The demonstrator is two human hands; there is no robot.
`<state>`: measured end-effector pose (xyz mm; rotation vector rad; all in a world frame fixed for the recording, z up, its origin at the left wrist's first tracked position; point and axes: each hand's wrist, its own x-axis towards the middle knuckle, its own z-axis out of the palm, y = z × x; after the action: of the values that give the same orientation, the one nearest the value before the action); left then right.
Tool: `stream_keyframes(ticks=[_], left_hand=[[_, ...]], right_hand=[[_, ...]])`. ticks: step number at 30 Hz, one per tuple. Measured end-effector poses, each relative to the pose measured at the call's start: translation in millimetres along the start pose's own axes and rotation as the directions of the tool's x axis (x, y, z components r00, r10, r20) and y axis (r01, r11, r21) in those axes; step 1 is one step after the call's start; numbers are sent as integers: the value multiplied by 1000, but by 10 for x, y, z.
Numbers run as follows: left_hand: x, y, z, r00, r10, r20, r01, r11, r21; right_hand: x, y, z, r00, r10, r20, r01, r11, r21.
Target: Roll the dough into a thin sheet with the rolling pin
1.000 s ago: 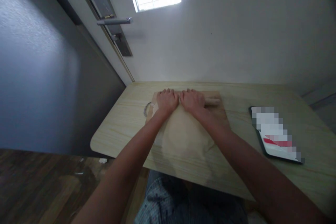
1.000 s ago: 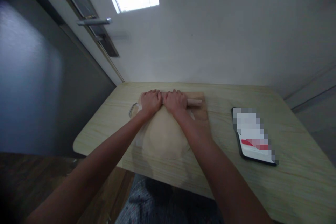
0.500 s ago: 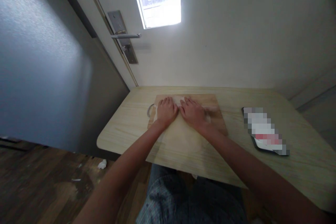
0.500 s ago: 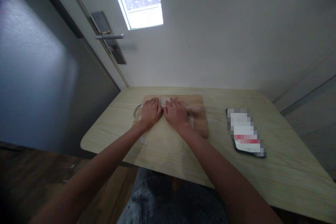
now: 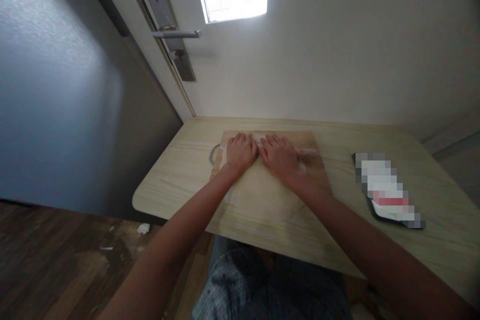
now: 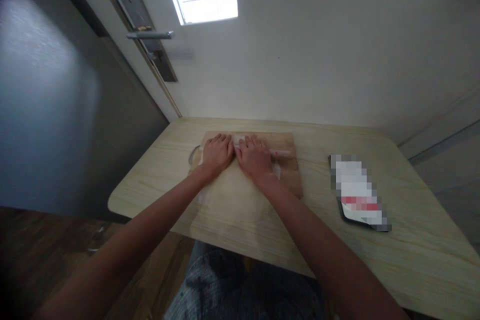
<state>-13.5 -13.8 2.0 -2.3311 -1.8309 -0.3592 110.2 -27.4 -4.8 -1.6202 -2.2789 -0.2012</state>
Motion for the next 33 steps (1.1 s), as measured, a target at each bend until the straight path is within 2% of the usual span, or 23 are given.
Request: stream_keyframes(ticks=[8, 18, 24, 33], left_hand=[[244, 20, 76, 999, -50, -17, 50, 999, -14], [493, 30, 110, 985, -156, 77, 157, 988, -1], [589, 24, 124, 974, -203, 97, 204, 979, -5], [681, 16, 137, 965, -232, 122, 235, 972, -10]], right_hand=[[232, 85, 9, 998, 60, 37, -59, 998, -25], [489, 117, -8, 959, 235, 159, -230, 972, -51], [558, 169, 13, 968, 224, 115, -217, 973, -73], [665, 228, 40, 962, 231, 146, -225, 973, -60]])
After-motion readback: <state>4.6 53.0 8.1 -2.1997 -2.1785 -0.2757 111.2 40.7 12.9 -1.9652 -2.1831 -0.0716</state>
